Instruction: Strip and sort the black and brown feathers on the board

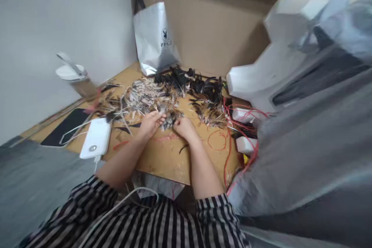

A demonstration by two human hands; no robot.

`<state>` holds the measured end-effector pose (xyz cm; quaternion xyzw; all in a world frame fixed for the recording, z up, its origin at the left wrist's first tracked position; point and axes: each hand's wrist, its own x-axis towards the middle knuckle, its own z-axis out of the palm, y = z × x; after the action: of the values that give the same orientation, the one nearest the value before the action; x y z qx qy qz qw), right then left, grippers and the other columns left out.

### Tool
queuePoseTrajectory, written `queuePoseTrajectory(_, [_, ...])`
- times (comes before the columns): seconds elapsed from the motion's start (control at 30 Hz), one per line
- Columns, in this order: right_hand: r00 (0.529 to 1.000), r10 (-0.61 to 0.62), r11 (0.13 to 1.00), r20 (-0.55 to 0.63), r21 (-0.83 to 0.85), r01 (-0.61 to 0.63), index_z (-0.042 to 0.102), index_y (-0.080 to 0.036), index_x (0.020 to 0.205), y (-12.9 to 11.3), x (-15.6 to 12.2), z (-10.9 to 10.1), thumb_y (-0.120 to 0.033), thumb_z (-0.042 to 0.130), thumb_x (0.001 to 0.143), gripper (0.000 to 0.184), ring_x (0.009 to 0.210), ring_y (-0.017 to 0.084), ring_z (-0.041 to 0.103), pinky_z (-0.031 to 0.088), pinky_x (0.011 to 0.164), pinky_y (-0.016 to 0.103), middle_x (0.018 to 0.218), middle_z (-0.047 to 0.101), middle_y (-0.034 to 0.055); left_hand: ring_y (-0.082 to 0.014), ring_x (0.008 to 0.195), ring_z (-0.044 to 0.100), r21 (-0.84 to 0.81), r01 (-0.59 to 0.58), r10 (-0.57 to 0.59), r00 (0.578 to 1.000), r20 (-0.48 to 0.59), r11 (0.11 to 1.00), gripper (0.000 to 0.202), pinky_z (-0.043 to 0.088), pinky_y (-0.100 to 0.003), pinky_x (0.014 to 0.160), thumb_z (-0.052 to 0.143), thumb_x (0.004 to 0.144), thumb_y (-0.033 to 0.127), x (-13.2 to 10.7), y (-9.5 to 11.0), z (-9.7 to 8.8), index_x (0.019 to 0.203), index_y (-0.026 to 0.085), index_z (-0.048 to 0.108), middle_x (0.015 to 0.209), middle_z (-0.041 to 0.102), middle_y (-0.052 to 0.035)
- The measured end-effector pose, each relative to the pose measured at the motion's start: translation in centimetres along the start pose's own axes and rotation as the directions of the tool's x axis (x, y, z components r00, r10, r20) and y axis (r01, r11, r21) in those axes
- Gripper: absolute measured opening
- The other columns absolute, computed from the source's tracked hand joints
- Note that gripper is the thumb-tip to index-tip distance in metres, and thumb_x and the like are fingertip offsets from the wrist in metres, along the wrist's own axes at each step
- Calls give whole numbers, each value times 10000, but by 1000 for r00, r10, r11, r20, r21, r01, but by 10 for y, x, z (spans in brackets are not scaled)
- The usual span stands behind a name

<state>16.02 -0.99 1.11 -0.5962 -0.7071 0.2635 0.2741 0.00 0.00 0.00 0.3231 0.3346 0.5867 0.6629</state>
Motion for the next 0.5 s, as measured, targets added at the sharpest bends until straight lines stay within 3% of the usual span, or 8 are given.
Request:
queuePoseTrajectory(0.13, [999, 53, 959, -1, 280, -50, 583, -147, 578, 1, 1, -7, -304, 540, 622, 169, 490, 84, 385, 283, 499, 216, 510, 485, -33, -48, 498, 524, 11, 26, -26, 1000, 12, 1000, 238, 383, -146, 458, 743, 581, 294, -1, 0, 0, 664, 110, 618, 637, 636, -30])
queuePoseTrajectory(0.3, [986, 164, 728, -12, 677, -112, 590, -159, 633, -10, 0, -9, -380, 662, 559, 244, 450, 64, 342, 259, 469, 211, 485, 468, -57, -62, 528, 559, 32, 91, -93, 993, 69, 995, 221, 406, -152, 475, 732, 609, 272, -2, -5, 0, 699, 97, 631, 674, 657, -53])
queuePoseTrajectory(0.4, [983, 185, 631, -11, 768, -111, 590, -166, 657, -17, -1, -6, -391, 695, 544, 272, 405, 50, 288, 207, 433, 209, 447, 428, -76, -71, 549, 580, 29, 120, -122, 987, 103, 992, 220, 416, -155, 483, 733, 616, 255, -3, -9, 1, 725, 91, 633, 708, 669, -66])
queuePoseTrajectory(0.5, [985, 169, 621, -36, 780, -78, 603, -164, 663, -19, 1, 1, -391, 702, 551, 271, 416, 55, 326, 235, 436, 208, 461, 460, -66, -72, 553, 585, 21, 148, -150, 981, 127, 989, 217, 415, -156, 484, 726, 631, 237, -5, -11, 3, 762, 86, 640, 721, 674, -72])
